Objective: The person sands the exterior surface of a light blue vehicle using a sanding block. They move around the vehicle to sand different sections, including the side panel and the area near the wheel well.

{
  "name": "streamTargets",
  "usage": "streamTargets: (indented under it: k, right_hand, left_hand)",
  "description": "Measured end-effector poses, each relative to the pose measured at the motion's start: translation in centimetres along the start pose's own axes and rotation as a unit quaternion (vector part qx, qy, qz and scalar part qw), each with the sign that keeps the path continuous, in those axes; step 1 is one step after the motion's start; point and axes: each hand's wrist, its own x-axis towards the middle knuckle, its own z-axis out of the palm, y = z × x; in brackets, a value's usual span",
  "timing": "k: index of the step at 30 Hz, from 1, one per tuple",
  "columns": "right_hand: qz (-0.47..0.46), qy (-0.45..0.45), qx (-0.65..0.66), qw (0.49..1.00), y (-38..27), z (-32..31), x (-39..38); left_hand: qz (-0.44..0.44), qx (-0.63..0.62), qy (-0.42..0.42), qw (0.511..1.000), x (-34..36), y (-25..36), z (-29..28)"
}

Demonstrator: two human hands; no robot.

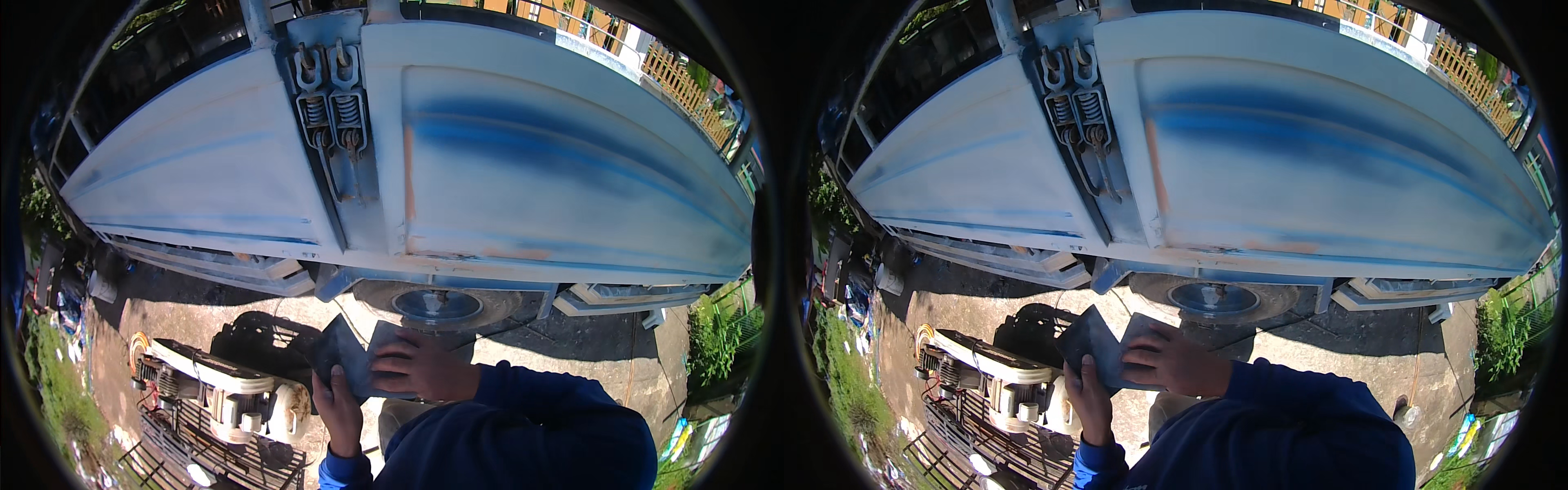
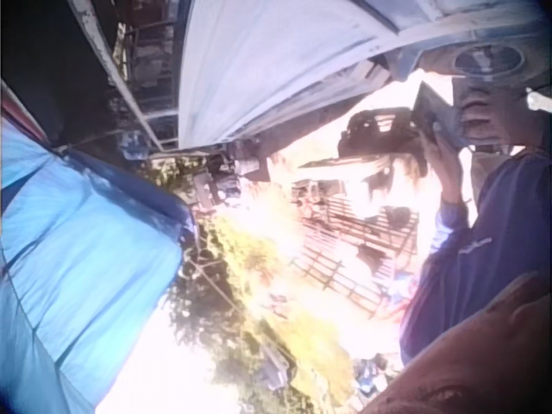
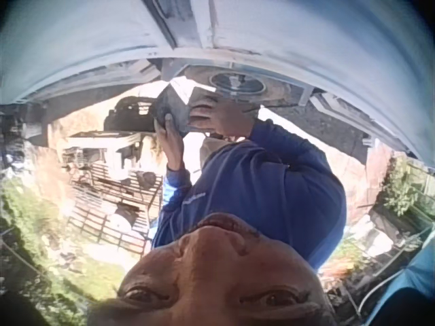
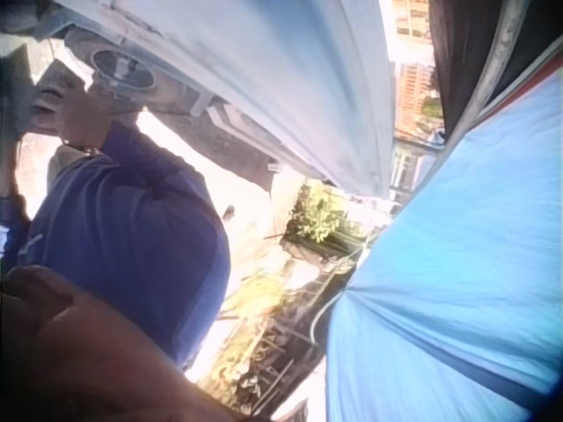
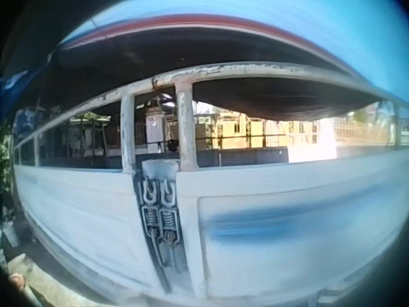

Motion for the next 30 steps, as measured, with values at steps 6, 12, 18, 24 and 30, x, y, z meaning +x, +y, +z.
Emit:
streamTargets:
  k: [6, 12, 18, 24, 30]
  right_hand:
    - [0.016, 0.002, 0.058, 0.998, 0.5, 0.1, -3.0]
    - [-0.029, 0.110, 0.133, 0.985, -2.4, -3.9, -0.6]
    - [0.096, 0.043, -0.025, 0.994, 3.9, -2.8, -4.4]
    - [0.026, 0.038, -0.062, 0.997, 1.2, -4.4, -3.0]
    - [-0.019, 0.012, -0.062, 0.998, 1.4, -4.5, -2.4]
  left_hand:
    - [0.074, -0.034, 0.038, 0.996, 0.7, -0.2, 0.4]
    - [-0.065, -0.218, -0.001, 0.974, 0.7, 1.7, 2.1]
    - [-0.141, -0.278, -0.011, 0.950, -0.1, 1.3, 1.0]
    - [-0.053, -0.173, 0.006, 0.984, -0.2, 1.4, 1.4]
    - [-0.033, -0.077, -0.025, 0.996, -0.4, 2.0, 2.0]
